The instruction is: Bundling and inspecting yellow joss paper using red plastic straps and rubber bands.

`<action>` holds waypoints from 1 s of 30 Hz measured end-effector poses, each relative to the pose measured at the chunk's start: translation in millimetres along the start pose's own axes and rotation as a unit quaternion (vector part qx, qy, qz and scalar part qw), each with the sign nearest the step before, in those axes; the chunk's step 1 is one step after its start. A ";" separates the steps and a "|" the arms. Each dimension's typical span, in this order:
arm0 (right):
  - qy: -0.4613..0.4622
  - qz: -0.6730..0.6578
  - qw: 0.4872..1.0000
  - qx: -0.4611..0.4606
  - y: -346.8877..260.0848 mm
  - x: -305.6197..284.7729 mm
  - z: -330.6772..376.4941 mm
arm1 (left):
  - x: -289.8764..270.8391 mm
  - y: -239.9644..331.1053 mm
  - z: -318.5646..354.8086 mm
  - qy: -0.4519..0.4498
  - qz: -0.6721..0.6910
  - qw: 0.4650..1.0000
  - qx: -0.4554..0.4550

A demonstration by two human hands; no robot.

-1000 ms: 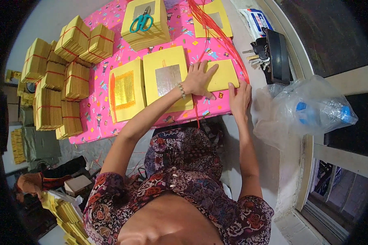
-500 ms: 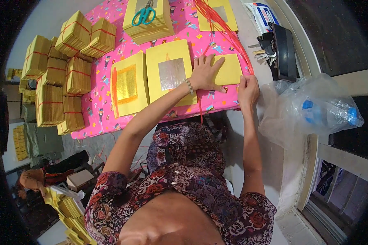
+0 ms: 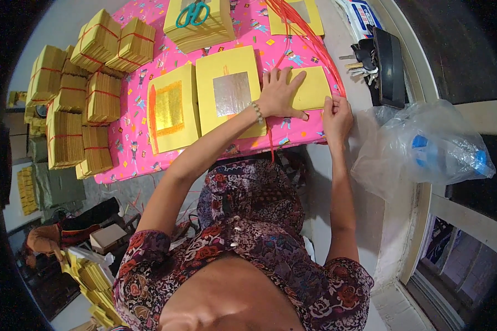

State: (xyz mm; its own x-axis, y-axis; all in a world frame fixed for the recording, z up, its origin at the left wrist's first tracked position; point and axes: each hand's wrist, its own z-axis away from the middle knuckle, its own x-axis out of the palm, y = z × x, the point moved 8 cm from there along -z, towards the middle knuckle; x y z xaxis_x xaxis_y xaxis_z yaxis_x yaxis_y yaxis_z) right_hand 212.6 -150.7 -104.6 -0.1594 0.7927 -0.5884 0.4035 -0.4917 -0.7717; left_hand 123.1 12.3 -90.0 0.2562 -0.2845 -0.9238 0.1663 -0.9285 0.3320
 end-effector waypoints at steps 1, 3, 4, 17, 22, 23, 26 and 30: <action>-0.009 -0.008 1.000 0.018 -0.2 0.5 0.8 | 0.1 -1.1 -0.2 -0.001 0.000 1.000 0.000; -0.015 -0.015 0.999 0.030 -0.4 0.4 1.9 | 4.6 -2.7 -1.8 -0.035 -0.005 0.999 -0.002; -0.021 -0.023 0.999 0.041 1.2 1.0 2.6 | 3.8 -2.7 -2.5 -0.035 -0.004 0.999 -0.002; -0.032 0.013 0.999 -0.001 -10.6 1.4 8.8 | 14.0 -3.7 1.5 -0.092 -0.045 0.995 0.007; -0.077 0.248 0.918 -0.298 -79.1 13.4 21.5 | 17.2 -2.1 -0.3 -0.112 -0.077 0.991 0.008; -0.078 0.246 0.918 -0.300 -76.2 17.0 23.3 | 18.4 -3.8 -0.8 -0.126 -0.068 0.990 0.004; -0.178 0.295 0.898 -0.273 -51.5 38.3 26.4 | 14.9 -2.7 -1.5 -0.118 -0.058 0.991 -0.002; -0.196 0.271 0.904 -0.266 -44.3 43.1 29.4 | 19.6 -4.0 1.8 -0.111 -0.056 0.992 -0.009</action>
State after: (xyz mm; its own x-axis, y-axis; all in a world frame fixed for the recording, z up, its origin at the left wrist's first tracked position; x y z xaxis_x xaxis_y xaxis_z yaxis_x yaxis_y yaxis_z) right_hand 161.4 -105.4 -102.8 -0.0731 0.2478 -0.9661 0.8772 -0.4450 -0.1805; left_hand 125.7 10.0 -109.8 0.0203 -0.2268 -0.9737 0.1987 -0.9536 0.2262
